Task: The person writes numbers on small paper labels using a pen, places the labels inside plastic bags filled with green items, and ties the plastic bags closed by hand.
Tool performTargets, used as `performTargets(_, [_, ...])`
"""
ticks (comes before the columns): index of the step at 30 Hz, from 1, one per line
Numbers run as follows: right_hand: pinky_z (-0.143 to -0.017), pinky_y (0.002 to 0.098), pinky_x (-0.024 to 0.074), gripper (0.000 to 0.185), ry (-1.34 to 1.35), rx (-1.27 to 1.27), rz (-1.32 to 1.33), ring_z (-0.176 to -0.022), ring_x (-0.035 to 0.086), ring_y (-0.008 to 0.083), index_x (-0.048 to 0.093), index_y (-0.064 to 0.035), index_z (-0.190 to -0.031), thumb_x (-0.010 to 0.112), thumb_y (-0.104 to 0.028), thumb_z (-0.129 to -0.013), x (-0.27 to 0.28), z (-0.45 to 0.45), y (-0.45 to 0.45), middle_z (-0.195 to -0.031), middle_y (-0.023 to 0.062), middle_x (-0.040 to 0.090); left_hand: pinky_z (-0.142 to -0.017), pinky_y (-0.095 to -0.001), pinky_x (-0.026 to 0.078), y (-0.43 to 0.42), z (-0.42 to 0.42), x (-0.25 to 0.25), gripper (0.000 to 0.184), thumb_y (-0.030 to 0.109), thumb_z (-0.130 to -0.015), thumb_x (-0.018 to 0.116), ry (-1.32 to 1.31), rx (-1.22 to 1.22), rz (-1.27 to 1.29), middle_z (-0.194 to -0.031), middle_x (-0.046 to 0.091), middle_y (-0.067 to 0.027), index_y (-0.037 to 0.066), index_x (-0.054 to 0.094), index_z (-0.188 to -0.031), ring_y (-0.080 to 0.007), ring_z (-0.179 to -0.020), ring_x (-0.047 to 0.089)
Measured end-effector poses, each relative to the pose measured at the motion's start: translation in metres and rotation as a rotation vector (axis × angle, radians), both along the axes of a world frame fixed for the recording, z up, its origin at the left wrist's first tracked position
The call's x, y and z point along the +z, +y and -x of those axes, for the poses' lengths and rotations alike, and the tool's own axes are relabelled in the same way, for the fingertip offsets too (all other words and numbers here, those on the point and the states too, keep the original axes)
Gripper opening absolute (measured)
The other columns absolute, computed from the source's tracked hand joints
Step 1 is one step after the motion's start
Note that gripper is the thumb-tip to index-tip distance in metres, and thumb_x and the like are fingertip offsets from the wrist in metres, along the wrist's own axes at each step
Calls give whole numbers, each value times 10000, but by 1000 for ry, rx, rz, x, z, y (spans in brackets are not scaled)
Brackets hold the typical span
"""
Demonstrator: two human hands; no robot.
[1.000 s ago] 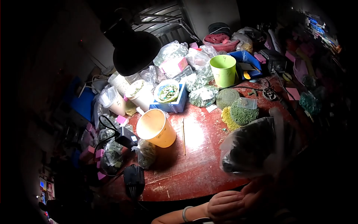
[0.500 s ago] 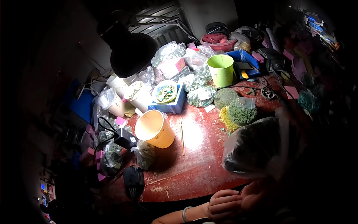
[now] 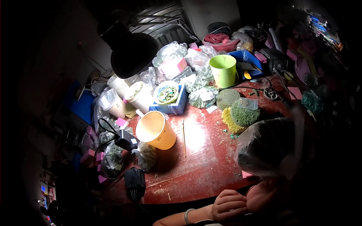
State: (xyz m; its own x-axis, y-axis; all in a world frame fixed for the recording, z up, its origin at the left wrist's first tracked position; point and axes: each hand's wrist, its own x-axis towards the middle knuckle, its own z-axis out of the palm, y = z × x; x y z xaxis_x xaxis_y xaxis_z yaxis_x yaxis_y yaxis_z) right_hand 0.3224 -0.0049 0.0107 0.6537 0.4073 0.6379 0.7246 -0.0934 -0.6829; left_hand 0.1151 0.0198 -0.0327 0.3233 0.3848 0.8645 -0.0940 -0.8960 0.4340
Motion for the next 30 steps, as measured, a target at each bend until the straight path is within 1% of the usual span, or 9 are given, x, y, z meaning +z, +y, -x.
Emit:
performTargets(1, [-968,355,523,298,1,-2,1,-1052,665,218,580,0,-1351,447,-107,-1107,-1,0,0,-1215,142,667,-957,-491,565,-1,-2,-1,216,150,-932,723,-71,16,-4,-1161,726,-194,-20,747,-1063,-343,-1098,704])
performTargets(7, [-980,357,520,306,9,-14,6,-1065,664,218,576,1,-1362,447,-112,-1109,-3,-6,-1,-1228,143,667,-946,-502,576,8,-10,1,202,156,-972,667,-204,-45,-99,-1171,728,-185,-20,750,-1023,-359,-1117,701])
performTargets(8, [-982,357,519,307,11,-17,7,-1067,664,218,576,1,-1363,447,-113,-1109,-3,-6,-2,-1231,143,667,-946,-502,576,8,-6,2,202,156,-972,667,-203,-45,-98,-1171,728,-185,-20,750,-1023,-359,-1117,701])
performTargets(10, [-986,358,518,310,14,-23,8,-1071,664,218,574,2,-1367,447,-115,-1109,-3,-7,-2,-1235,143,667,-937,-484,575,7,9,5,202,162,-937,744,44,-90,-79,-1224,661,-141,26,725,-1085,-328,-1124,681])
performTargets(13, [-992,358,517,314,18,-29,8,-1077,664,218,573,2,-1372,447,-117,-1110,-3,-11,-3,-1242,143,666,-921,-461,581,8,11,7,223,157,-925,754,77,-79,-74,-1182,668,-139,28,712,-1103,-317,-1117,674])
performTargets(17, [-1000,359,514,320,22,-39,13,-1086,663,218,571,3,-1379,448,-121,-1111,-4,-12,-2,-1251,143,666,-900,-464,581,7,2,-5,168,112,-929,710,-94,-61,-107,-1160,711,-189,-21,735,-1028,-343,-1082,707])
performTargets(19, [-1004,360,513,323,25,-44,14,-1090,663,219,569,3,-1382,448,-122,-1111,-4,-12,-2,-1255,143,666,-915,-462,587,3,3,-7,213,138,-904,781,-60,-42,-87,-1178,670,-134,42,716,-1082,-301,-1080,660])
performTargets(25, [-1015,361,510,331,34,-59,14,-1103,662,219,566,5,-1393,448,-127,-1113,-6,-13,-3,-1269,144,666,-926,-524,594,-3,2,-21,229,150,-918,775,-143,50,-84,-1186,671,-123,66,717,-1124,-297,-1077,652])
performTargets(30, [-1025,363,508,339,41,-71,16,-1113,662,219,563,6,-1401,448,-132,-1114,-8,-15,-2,-1280,144,665,-930,-491,592,7,3,0,208,146,-923,761,-85,2,-165,-1183,682,-122,68,726,-1113,-295,-1082,665])
